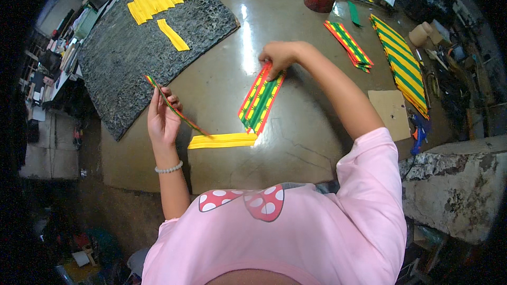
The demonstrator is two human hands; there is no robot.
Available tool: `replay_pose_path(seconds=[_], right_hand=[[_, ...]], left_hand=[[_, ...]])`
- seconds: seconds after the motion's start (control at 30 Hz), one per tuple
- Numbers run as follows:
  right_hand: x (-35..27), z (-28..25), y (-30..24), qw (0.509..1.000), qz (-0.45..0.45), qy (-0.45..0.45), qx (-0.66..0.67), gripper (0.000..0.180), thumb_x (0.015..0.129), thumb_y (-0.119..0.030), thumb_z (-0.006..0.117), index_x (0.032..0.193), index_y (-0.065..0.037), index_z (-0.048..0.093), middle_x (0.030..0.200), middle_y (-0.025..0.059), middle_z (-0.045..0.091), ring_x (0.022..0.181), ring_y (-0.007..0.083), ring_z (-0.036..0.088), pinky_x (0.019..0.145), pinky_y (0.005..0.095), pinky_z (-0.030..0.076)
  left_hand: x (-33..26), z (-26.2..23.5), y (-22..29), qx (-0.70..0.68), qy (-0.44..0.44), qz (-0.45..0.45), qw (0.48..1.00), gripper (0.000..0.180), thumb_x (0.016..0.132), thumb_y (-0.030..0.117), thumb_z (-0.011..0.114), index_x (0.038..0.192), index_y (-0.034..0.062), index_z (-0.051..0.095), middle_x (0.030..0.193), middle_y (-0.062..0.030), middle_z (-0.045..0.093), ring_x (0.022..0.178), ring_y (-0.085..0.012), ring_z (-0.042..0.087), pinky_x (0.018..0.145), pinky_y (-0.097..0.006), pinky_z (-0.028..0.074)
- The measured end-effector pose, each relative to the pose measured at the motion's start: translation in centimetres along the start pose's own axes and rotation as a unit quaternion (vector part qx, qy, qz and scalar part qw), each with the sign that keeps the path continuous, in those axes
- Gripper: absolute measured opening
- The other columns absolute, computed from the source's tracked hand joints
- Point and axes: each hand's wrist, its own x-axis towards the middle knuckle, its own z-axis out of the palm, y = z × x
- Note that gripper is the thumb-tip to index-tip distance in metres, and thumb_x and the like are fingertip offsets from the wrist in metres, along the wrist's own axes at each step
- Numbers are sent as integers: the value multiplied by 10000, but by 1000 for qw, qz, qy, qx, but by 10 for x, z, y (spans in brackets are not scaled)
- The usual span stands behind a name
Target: The person assembles small patterned fabric strips by hand on a worktable. They align and fold the strips, then place them into a stack. The person also handles a yellow foam mat and additional patterned pieces during the process.
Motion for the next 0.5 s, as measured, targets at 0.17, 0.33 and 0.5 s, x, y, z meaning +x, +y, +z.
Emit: replay_pose_path(seconds=[0.17,0.33,0.5], right_hand=[[-66,14,60,966,-43,239,84,388,776,-354,812,894,-25,644,875,107,631,881,250,637,770,363,507],[-99,10,42,820,171,539,-94,432,858,-351,754,1129,-26,665,1019,106,680,956,205,647,856,365,515],[-52,61,-110,857,-136,343,361,364,936,-232,690,1229,-24,625,1159,60,654,1037,140,620,924,292,490]], left_hand=[[2,4,-4,-6,43,-3,999,186,1027,195,535,1112,57,626,998,-74,686,867,-188,665,773,-324,572],[2,35,-31,53,55,59,995,259,1025,104,510,1274,34,523,1137,-88,639,1015,-192,641,900,-372,553],[-4,77,-78,103,68,100,987,306,1011,65,531,1310,31,478,1225,-99,598,1102,-180,606,980,-367,510]])
